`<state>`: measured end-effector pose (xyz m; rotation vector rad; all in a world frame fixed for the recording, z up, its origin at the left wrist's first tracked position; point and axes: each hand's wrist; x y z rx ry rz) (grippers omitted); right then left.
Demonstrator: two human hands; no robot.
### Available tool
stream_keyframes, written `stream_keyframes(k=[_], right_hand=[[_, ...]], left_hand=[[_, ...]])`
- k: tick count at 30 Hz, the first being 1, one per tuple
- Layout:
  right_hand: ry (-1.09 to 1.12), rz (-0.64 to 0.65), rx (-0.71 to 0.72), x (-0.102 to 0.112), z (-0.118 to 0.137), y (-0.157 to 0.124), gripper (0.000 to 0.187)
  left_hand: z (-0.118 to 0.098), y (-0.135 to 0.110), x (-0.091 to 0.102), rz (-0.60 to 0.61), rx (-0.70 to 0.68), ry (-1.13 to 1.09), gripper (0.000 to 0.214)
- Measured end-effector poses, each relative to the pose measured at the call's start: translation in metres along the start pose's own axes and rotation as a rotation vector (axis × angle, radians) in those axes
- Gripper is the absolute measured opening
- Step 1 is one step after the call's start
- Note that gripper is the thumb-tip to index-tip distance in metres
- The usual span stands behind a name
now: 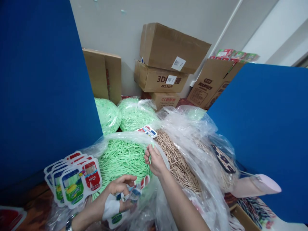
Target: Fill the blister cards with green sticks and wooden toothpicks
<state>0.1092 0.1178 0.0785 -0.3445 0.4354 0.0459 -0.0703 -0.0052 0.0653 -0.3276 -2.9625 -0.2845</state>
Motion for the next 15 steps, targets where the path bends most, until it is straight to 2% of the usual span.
stream_keyframes(k=[4, 6, 8, 10, 13, 14, 15], right_hand=[[0.083, 0.098, -0.084, -0.024, 0.007, -0.023, 0.043], [0.057, 0.165, -0.101, -0.032, 0.008, -0.033, 0.041], [-0.046, 0.222, -0.054, -0.032, 0.007, -0.036, 0.037], [-0.278, 0.237, 0.095, -0.023, 0.004, -0.030, 0.033], [-0.984, 0.148, 0.425, 0.003, -0.003, -0.006, 0.031], [-1.247, 0.113, 0.511, 0.011, -0.007, 0.003, 0.029], [-1.394, 0.088, 0.552, 0.018, -0.010, 0.012, 0.025]], left_hand=[[-0.001, 0.007, -0.009, 0.066, 0.113, -0.074, 0.015], [-0.003, 0.012, -0.012, 0.092, 0.100, -0.132, 0.016], [-0.006, 0.014, -0.013, 0.119, 0.073, -0.146, 0.016], [-0.010, 0.012, -0.013, 0.137, 0.070, -0.115, 0.016], [-0.015, 0.003, -0.012, 0.085, 0.057, -0.034, 0.013], [-0.017, -0.001, -0.012, 0.060, 0.047, 0.005, 0.012], [-0.017, -0.006, -0.012, 0.038, 0.043, 0.046, 0.013]])
Point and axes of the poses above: each hand's wrist, its own y-axis towards the middle knuckle, its own x-axis out of the back of the hand, z = x × y, and after that the axes turned 10 degrees about -z, right-handed
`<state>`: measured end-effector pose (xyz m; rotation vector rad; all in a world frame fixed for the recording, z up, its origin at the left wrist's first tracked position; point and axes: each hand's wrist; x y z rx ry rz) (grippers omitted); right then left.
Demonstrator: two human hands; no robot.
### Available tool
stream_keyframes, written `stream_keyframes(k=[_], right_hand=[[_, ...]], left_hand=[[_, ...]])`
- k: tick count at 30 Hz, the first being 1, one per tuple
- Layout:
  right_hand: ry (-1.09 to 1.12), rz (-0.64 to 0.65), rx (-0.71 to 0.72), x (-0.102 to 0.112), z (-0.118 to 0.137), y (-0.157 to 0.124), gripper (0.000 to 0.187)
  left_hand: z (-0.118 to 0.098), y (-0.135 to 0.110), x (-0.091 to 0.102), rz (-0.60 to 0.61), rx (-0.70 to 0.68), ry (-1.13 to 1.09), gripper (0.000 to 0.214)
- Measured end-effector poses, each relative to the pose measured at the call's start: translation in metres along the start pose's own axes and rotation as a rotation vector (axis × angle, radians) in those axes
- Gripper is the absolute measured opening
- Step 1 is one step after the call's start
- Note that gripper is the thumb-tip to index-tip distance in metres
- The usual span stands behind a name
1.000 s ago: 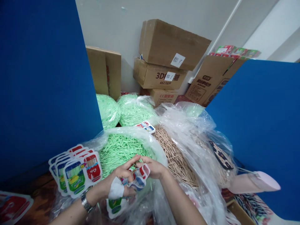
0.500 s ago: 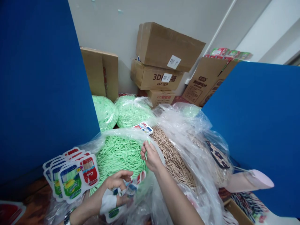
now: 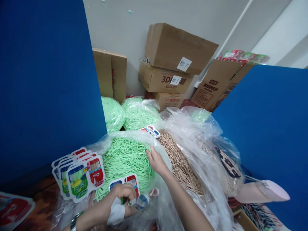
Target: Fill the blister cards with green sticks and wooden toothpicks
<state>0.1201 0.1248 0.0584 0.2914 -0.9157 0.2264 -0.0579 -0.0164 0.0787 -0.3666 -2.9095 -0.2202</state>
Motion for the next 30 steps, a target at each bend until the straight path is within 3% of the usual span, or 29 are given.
stream_keyframes(k=[4, 10, 14, 17, 21, 23, 25, 28, 30], right_hand=[[-0.250, 0.039, 0.064, -0.021, -0.018, 0.014, 0.013], [-0.437, 0.128, 0.168, -0.043, -0.002, 0.026, 0.020], [-0.446, 0.132, 0.183, -0.035, 0.006, 0.027, 0.023], [-0.368, 0.094, 0.171, -0.020, 0.004, 0.023, 0.020], [-0.146, 0.042, 0.098, -0.004, 0.000, 0.011, 0.013], [-0.022, 0.013, 0.057, 0.001, 0.002, 0.004, 0.022], [0.292, -0.036, -0.045, 0.005, 0.012, -0.004, 0.032], [1.024, -0.132, -0.268, 0.015, 0.041, -0.016, 0.034], [1.282, -0.222, -0.308, 0.023, 0.064, -0.025, 0.034]], left_hand=[[0.009, -0.016, -0.003, -0.079, -0.015, 0.110, 0.012], [0.039, -0.018, -0.007, -0.143, -0.082, 0.159, 0.020], [0.055, -0.005, -0.001, -0.145, -0.045, 0.127, 0.040], [0.055, -0.008, 0.003, -0.174, 0.005, 0.120, 0.034], [0.043, -0.020, 0.000, -0.353, 0.144, 0.149, 0.020], [0.035, -0.022, -0.001, -0.384, 0.149, 0.131, 0.023], [0.028, -0.021, 0.000, -0.399, 0.122, 0.121, 0.027], [0.017, -0.016, 0.005, -0.417, 0.104, 0.139, 0.029], [0.011, -0.014, 0.008, -0.428, 0.092, 0.165, 0.030]])
Point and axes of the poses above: each hand's wrist, its own y-axis towards the middle knuckle, its own x-axis out of the back of the hand, z = x × y, and after that the axes turned 10 degrees about -z, right-handed
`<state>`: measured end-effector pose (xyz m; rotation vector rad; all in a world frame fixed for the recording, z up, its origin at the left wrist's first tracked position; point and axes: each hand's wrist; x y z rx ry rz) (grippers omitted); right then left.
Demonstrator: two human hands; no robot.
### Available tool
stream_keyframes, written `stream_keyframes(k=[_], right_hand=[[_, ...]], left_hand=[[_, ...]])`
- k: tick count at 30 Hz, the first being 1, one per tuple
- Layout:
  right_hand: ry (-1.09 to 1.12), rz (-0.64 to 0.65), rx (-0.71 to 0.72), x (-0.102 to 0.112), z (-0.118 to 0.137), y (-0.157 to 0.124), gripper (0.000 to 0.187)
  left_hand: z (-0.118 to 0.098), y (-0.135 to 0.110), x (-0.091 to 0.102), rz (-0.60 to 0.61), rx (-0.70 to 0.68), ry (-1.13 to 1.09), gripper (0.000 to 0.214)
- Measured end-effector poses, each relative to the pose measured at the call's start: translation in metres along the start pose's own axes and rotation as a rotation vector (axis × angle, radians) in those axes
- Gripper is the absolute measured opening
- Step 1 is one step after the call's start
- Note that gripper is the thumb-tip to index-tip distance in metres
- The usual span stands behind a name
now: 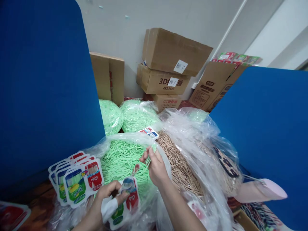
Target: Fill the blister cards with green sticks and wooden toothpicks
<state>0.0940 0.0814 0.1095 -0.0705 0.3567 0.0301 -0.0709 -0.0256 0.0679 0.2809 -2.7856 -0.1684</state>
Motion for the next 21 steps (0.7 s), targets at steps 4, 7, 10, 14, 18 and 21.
stream_keyframes(k=[4, 7, 10, 14, 18, 21], right_hand=[[0.035, -0.043, 0.226, -0.026, 0.013, -0.029, 0.025], [-0.060, -0.033, 0.385, -0.036, 0.009, -0.043, 0.019], [-0.216, -0.010, 0.495, -0.041, -0.001, -0.051, 0.023], [-0.393, 0.067, 0.549, -0.041, -0.009, -0.057, 0.021], [-0.618, 0.208, 0.576, -0.028, -0.007, -0.057, 0.030], [-0.576, 0.242, 0.523, -0.008, -0.003, -0.044, 0.054]], left_hand=[[-0.004, 0.003, 0.001, -0.062, -0.083, 0.047, 0.028], [-0.001, 0.003, -0.002, -0.090, -0.101, 0.055, 0.025], [0.000, 0.002, -0.005, -0.110, -0.096, 0.037, 0.027], [-0.002, 0.003, -0.003, -0.131, -0.109, 0.006, 0.025], [-0.008, 0.005, 0.005, -0.121, -0.184, 0.030, 0.019], [-0.011, 0.008, 0.011, -0.119, -0.216, 0.057, 0.021]])
Point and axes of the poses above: each hand's wrist, its own y-axis towards the middle knuckle, its own x-axis out of the back of the hand, z = x × y, and after that the axes turned 10 degrees about -z, right-handed
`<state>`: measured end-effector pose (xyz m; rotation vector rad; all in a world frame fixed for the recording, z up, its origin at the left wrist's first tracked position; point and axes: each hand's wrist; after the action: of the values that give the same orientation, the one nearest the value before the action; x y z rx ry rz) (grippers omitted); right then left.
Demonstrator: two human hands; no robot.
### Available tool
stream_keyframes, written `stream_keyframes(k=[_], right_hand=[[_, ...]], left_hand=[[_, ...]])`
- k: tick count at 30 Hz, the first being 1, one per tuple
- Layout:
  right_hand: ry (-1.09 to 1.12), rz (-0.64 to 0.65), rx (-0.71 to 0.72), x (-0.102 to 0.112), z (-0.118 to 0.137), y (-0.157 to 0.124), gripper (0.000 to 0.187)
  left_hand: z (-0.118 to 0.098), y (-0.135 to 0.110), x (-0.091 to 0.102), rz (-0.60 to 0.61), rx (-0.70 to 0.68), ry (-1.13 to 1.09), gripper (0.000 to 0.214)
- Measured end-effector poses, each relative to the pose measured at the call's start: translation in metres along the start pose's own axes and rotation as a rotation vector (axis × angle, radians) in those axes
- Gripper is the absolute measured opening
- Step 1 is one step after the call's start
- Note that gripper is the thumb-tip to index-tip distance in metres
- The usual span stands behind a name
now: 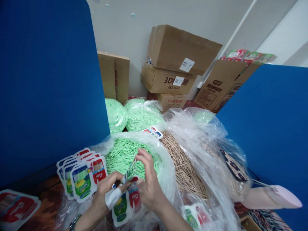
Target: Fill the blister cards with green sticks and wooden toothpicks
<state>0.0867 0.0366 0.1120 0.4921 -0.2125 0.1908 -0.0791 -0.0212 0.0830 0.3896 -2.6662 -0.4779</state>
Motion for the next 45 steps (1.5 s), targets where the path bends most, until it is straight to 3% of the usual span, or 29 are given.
stream_keyframes(k=[3, 6, 8, 12, 17, 21, 24, 27, 31, 34, 37, 39, 42, 45], right_hand=[[0.124, -0.058, -0.174, 0.013, -0.021, 0.010, 0.052], [0.244, 0.037, -0.360, 0.013, -0.038, 0.014, 0.041], [0.313, 0.031, -0.407, 0.008, -0.043, 0.013, 0.030], [0.341, -0.077, -0.390, -0.002, -0.041, 0.007, 0.021], [0.279, -0.053, -0.356, -0.007, -0.037, 0.006, 0.020], [0.267, -0.075, -0.335, -0.009, -0.037, 0.006, 0.021], [0.293, -0.052, -0.354, -0.013, -0.038, 0.002, 0.021], [0.295, -0.016, -0.367, -0.019, -0.039, -0.004, 0.020], [0.271, -0.007, -0.358, -0.027, -0.040, -0.010, 0.021], [0.271, -0.028, -0.356, -0.029, -0.039, -0.010, 0.021], [0.263, -0.007, -0.381, -0.028, -0.036, -0.010, 0.020], [0.262, 0.025, -0.398, -0.031, -0.034, -0.012, 0.020], [0.264, 0.072, -0.402, -0.045, -0.030, -0.016, 0.021], [0.292, 0.124, -0.407, -0.073, -0.027, -0.020, 0.021]], left_hand=[[0.001, 0.003, 0.002, -0.004, -0.007, -0.035, 0.023], [0.002, 0.003, 0.001, -0.006, 0.004, -0.070, 0.022], [0.005, 0.000, 0.000, -0.019, 0.088, -0.112, 0.012], [0.018, -0.009, -0.002, -0.158, 0.295, -0.174, 0.019], [0.035, -0.013, 0.003, -0.270, 0.184, -0.103, 0.025], [0.034, -0.012, 0.008, -0.275, 0.206, -0.226, 0.010], [0.028, -0.010, 0.009, -0.260, 0.257, -0.305, 0.042], [0.025, -0.010, 0.010, -0.231, 0.270, -0.276, 0.012], [0.022, -0.012, 0.011, -0.227, 0.323, -0.250, 0.021], [0.019, -0.014, 0.014, -0.209, 0.380, -0.258, 0.041], [0.020, -0.018, 0.017, -0.217, 0.398, -0.208, 0.016], [0.024, -0.027, 0.020, -0.239, 0.406, -0.174, 0.011], [0.035, -0.046, 0.029, -0.303, 0.424, -0.164, 0.030], [0.048, -0.064, 0.045, -0.429, 0.444, -0.090, 0.048]])
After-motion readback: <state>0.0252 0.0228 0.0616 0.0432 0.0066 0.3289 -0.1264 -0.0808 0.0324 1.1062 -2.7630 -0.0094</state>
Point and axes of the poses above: each hand's wrist, its own y-axis towards the middle knuckle, its own x-axis out of the back of the hand, z = x × y, and after that the axes turned 10 degrees about -z, right-handed
